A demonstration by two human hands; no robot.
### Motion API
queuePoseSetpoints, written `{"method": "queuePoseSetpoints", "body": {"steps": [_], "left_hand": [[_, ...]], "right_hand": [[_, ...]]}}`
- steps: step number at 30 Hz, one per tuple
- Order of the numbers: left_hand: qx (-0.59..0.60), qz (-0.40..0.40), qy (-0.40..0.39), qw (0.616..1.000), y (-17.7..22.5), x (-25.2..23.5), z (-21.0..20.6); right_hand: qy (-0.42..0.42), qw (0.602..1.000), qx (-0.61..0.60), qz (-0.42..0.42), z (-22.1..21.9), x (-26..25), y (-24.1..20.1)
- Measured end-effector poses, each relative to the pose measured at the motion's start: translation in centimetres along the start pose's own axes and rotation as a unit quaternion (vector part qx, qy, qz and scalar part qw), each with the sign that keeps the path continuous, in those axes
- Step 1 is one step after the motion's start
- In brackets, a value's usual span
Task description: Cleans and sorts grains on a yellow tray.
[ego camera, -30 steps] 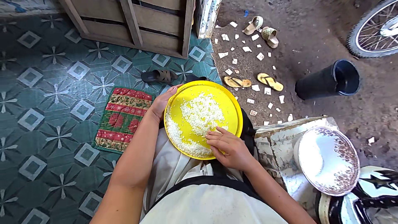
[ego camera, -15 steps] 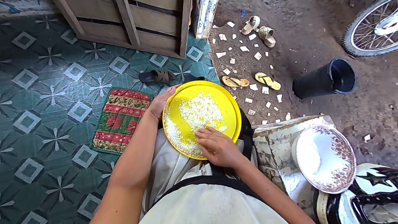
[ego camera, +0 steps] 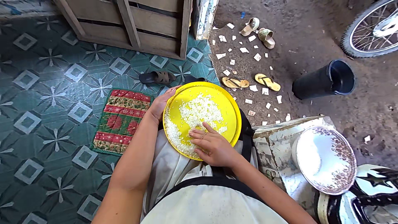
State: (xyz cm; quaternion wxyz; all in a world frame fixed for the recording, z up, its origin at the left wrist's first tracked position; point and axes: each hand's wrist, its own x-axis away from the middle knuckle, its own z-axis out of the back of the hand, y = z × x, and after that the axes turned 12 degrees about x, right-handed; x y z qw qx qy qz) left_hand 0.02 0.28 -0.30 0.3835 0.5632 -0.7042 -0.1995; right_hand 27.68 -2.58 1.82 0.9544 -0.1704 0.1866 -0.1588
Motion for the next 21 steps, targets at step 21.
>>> {"method": "queuePoseSetpoints", "body": {"steps": [21], "left_hand": [[0.019,0.005,-0.007,1.0,-0.4,-0.5,0.6]], "right_hand": [[0.045,0.996,0.072,-0.035,0.9,0.9,0.4]]}}
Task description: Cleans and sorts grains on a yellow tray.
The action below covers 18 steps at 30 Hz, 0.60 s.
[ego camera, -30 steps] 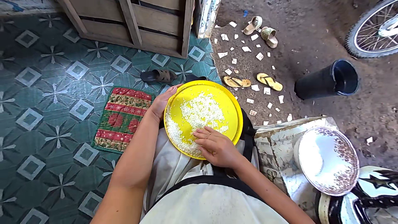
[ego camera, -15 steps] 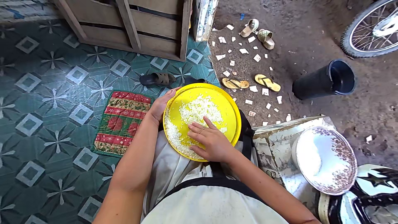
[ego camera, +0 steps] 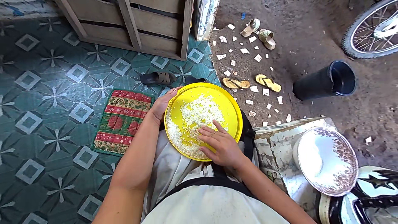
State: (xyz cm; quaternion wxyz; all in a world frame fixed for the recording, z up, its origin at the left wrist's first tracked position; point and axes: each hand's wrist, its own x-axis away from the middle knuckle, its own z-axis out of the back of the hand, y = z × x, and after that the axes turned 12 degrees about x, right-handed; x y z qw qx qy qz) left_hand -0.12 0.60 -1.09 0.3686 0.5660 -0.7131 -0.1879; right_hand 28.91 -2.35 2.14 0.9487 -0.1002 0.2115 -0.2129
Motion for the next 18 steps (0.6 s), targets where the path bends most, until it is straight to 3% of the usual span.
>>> {"method": "queuePoseSetpoints", "body": {"steps": [6,18], "left_hand": [[-0.01,0.0,-0.001,1.0,0.1,0.4,-0.1],[-0.005,-0.003,-0.012,1.0,0.1,0.2,0.1]], "right_hand": [[-0.063,0.997,0.039,0.004,-0.7,0.5,0.3],[-0.014,0.998,-0.053,0.004,0.7,2.6,0.2]]}}
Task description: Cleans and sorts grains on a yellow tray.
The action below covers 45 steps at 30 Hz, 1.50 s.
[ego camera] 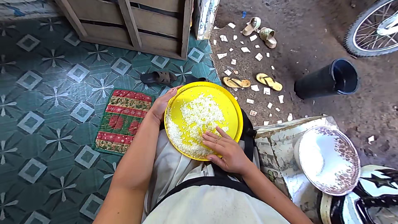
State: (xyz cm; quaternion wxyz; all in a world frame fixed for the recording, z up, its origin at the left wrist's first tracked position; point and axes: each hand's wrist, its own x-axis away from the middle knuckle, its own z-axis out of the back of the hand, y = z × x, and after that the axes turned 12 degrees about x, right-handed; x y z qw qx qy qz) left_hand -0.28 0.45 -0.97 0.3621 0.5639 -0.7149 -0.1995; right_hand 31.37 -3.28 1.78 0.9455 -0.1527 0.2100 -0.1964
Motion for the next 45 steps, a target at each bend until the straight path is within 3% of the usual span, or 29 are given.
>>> {"method": "queuePoseSetpoints", "body": {"steps": [10,16,22,24,28,35,40,45], "left_hand": [[-0.009,0.001,0.001,1.0,0.0,0.1,-0.1],[-0.007,-0.001,0.008,1.0,0.1,0.2,-0.5],[-0.007,-0.003,0.009,1.0,0.2,0.3,-0.5],[-0.002,-0.001,0.011,1.0,0.1,0.3,-0.5],[0.004,0.003,0.011,1.0,0.1,0.2,-0.3],[0.003,-0.007,0.009,1.0,0.1,0.2,-0.2],[0.007,-0.002,0.004,1.0,0.0,0.1,0.0],[0.011,-0.002,0.014,1.0,0.1,0.3,-0.2]], "right_hand": [[0.05,0.989,-0.04,-0.131,1.1,-0.6,1.6],[0.01,0.989,0.005,-0.147,0.2,-0.7,1.1],[-0.007,0.978,-0.137,-0.155,1.1,-1.3,0.3],[-0.006,0.978,-0.13,-0.166,1.1,-1.9,0.5],[-0.02,0.989,-0.05,-0.136,0.3,-2.9,0.2],[-0.011,0.989,-0.09,-0.113,0.3,-3.8,-0.6],[-0.019,0.998,0.014,-0.066,-0.6,-4.7,0.0],[-0.005,0.999,0.025,-0.032,-0.6,-4.8,-0.4]]}}
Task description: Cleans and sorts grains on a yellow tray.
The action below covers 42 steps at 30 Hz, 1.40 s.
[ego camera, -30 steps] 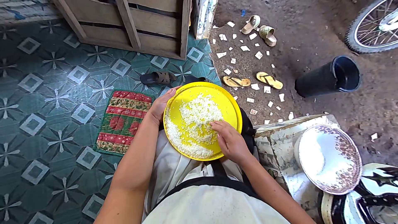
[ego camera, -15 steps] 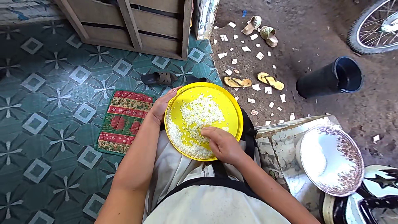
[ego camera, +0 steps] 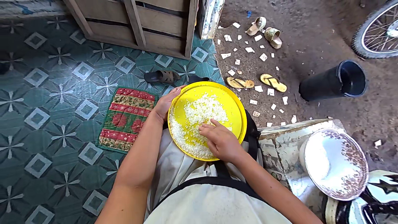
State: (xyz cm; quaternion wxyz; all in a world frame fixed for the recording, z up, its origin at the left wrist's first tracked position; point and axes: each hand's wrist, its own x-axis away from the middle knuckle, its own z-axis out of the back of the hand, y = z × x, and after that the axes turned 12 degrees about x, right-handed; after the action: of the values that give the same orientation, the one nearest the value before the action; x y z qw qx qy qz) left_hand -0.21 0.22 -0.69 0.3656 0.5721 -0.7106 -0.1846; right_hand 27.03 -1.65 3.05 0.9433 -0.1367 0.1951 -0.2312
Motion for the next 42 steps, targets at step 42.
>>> {"method": "queuePoseSetpoints", "body": {"steps": [42], "left_hand": [[0.001,-0.001,-0.001,1.0,0.2,0.2,-0.4]], "right_hand": [[-0.022,0.997,0.046,0.059,-3.1,-5.4,0.5]]}}
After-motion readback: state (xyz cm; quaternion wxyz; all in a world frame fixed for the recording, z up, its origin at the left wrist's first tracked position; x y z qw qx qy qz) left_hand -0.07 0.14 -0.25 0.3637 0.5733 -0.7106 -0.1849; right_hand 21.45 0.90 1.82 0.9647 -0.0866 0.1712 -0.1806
